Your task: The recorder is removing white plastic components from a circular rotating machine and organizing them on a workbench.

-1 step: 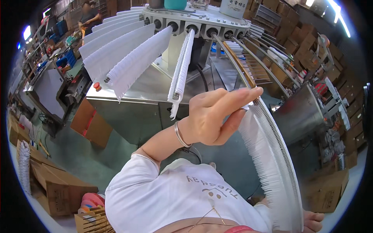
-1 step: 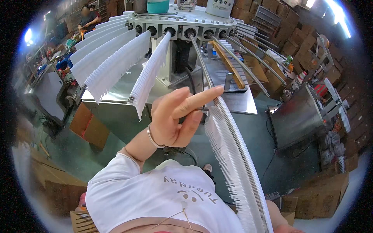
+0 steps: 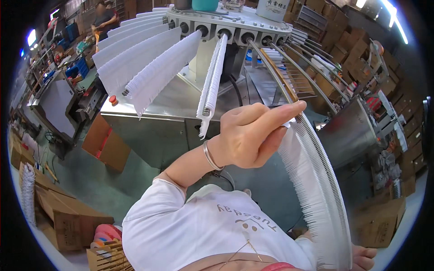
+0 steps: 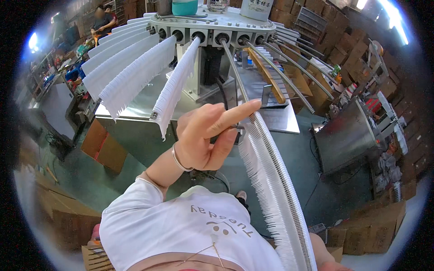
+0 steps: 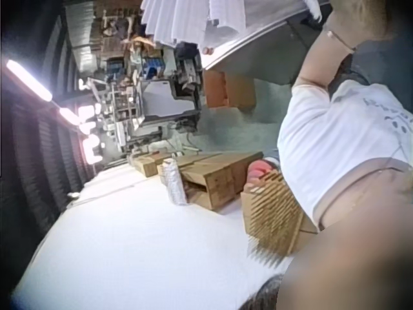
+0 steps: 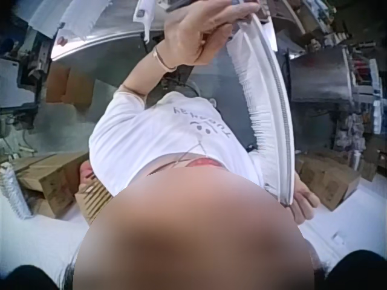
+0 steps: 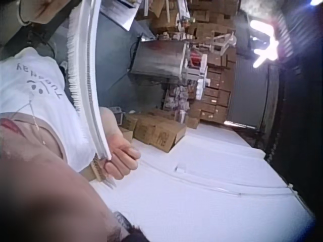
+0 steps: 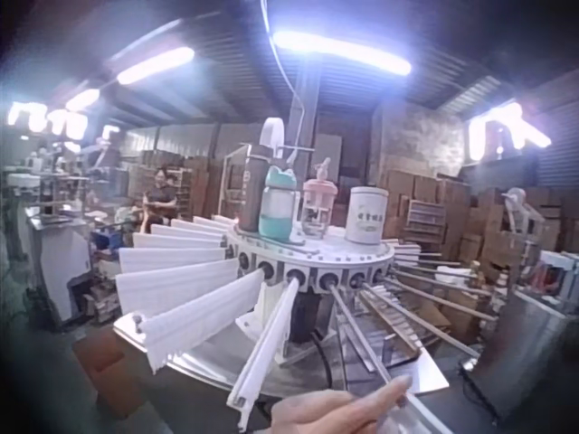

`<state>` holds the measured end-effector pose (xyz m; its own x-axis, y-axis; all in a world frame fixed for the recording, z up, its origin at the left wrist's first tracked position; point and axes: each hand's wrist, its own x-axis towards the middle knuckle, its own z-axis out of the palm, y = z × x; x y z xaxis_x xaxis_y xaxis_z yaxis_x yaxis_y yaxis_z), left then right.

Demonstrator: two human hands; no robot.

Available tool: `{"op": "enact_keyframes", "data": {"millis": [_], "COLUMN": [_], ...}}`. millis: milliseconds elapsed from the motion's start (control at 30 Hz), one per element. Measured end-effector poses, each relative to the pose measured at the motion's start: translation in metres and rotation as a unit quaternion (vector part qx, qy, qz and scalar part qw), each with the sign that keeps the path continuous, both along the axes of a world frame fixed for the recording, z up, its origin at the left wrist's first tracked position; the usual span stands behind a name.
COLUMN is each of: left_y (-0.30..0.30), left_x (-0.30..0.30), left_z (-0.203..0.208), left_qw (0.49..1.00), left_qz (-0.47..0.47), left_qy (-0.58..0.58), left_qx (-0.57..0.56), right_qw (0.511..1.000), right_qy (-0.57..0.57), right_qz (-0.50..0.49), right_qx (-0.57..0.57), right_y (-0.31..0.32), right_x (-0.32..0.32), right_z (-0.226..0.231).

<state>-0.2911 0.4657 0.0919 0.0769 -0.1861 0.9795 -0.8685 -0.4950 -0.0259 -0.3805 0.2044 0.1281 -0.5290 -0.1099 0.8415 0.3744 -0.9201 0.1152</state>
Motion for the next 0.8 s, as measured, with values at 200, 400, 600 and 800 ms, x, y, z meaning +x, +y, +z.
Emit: {"op": "enact_keyframes", "data": {"millis": [200, 400, 600, 800], "left_y": [0.001, -0.003, -0.001, 0.000], "left_x": [0.002, 0.020, 0.014, 0.012], "left_z": [0.002, -0.028, -0.038, -0.051], "left_qw": [0.999, 0.983, 0.981, 0.975], "left_qz": [0.047, -0.084, -0.050, -0.025], "left_qy": [-0.005, 0.037, 0.070, 0.062], "left_qx": [-0.022, -0.158, -0.173, -0.214], "right_qw": [0.961, 0.913, 0.835, 0.773], "right_qy": [-0.073, 0.039, 0.186, 0.325], "right_qz": [0.227, 0.220, 0.207, 0.103], "right_qx": [-0.141, -0.341, -0.475, -0.535], "right_y": [-0.010, -0.020, -0.016, 0.018], "right_x": [0.001, -0.005, -0.009, 0.004], "right_z": [-0.003, 0.005, 0.030, 0.040]}}
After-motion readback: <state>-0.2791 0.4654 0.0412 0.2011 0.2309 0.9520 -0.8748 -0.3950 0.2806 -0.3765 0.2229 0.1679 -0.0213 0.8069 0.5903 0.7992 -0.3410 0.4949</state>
